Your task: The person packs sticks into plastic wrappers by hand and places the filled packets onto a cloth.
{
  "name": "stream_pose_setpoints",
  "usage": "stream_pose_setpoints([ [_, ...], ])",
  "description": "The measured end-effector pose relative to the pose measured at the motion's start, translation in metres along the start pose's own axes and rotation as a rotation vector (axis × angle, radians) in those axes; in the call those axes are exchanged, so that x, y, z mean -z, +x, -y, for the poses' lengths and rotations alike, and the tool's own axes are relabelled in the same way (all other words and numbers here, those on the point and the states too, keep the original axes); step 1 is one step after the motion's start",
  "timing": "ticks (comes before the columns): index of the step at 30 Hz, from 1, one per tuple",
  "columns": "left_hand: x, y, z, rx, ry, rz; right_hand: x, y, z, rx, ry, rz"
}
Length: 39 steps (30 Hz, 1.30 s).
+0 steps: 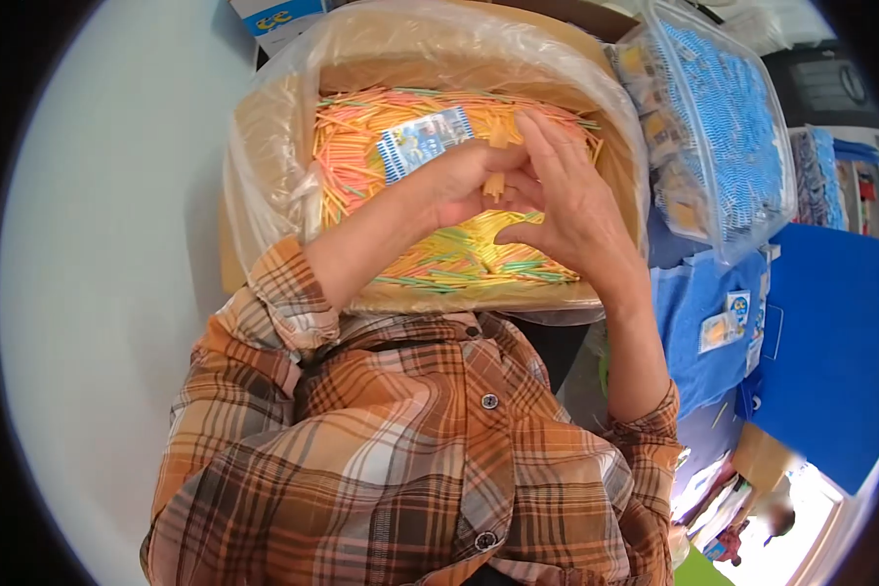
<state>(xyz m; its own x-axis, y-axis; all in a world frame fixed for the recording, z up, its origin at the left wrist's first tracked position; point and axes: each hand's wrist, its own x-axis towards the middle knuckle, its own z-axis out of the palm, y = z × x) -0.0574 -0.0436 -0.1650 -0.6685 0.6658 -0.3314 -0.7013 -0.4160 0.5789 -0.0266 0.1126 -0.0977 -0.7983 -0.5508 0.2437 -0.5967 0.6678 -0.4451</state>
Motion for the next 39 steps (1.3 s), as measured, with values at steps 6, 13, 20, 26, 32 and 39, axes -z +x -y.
stream_pose_setpoints([
  [6,0.001,0.001,0.004,0.03,0.046,-0.032,-0.02,0.008,-0.01,-0.017,0.044,0.028],
  [13,0.011,0.009,0.013,-0.029,0.033,0.024,-0.026,0.007,-0.019,0.004,-0.005,0.019],
  [20,0.001,0.003,0.009,0.016,0.655,-0.13,-0.006,0.006,-0.019,0.019,0.161,-0.122],
  [26,-0.018,-0.002,0.007,-0.07,0.895,-0.026,-0.034,0.005,-0.003,-0.274,-0.188,-0.228],
  [32,-0.013,-0.006,-0.004,-0.151,0.905,0.06,-0.055,0.002,-0.013,-0.388,0.462,-0.458],
  [39,0.045,-0.011,-0.047,-0.559,1.899,-0.598,-0.038,-0.009,-0.032,-0.496,0.396,-0.545],
])
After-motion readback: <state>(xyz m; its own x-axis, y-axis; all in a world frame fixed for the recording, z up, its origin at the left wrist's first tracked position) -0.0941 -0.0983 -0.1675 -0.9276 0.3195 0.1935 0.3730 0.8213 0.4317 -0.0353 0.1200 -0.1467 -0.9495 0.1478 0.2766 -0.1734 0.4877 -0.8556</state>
